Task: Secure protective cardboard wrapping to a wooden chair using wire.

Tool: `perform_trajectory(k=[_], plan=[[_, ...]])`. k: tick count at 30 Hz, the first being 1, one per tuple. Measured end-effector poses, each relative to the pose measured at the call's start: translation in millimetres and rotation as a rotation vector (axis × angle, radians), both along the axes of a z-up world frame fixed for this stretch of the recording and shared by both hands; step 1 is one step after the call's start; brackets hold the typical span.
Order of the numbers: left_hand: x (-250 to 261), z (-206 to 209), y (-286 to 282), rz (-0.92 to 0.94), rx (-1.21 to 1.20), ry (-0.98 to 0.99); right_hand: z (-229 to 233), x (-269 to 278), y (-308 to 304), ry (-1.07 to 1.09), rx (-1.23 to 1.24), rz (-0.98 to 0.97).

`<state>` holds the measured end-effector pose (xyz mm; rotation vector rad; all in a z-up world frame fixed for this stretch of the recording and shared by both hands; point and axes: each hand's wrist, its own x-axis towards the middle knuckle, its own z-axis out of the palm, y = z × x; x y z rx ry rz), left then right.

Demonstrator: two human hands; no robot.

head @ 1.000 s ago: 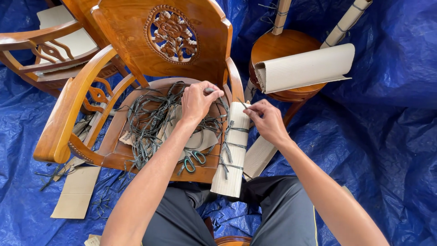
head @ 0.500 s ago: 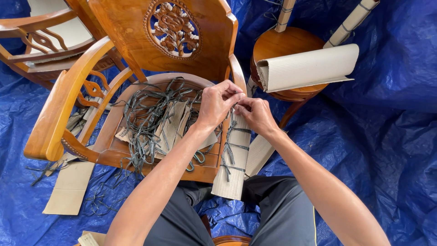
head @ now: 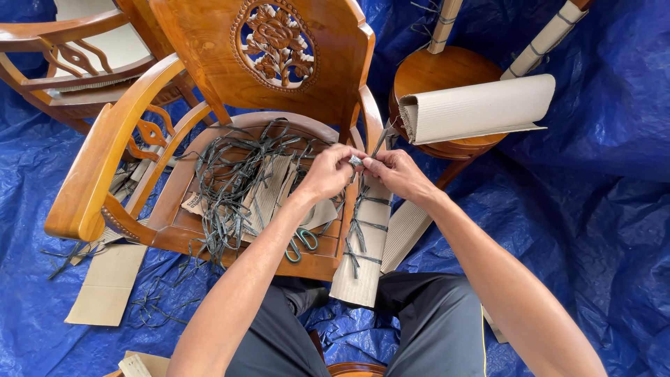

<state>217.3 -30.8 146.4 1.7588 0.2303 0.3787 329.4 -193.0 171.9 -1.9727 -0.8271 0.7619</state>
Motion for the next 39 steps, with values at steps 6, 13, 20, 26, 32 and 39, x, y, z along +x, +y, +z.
perform_trajectory(k=[6,13,20,26,32,39], plan=[[-3,-8,1,-0.071,0.07,0.128,5,5,-7,0.065,-0.048,0.045],[0,-22,1,-0.081,0.075,0.227,28,-7,-3,-0.241,0.044,0.128],[5,-30,-1,-0.047,0.023,0.278,14,-26,-6,-0.951,0.029,0.285],[5,-20,-16,0.073,-0.253,0.495,17,-33,-10,-0.974,-0.005,0.264],[16,-58,-28,0.223,-0.546,0.37,10,-32,-14,-1.015,0.218,0.177],[37,-113,-48,0.506,-0.666,0.298,2,-38,-45,-1.048,0.147,0.047]])
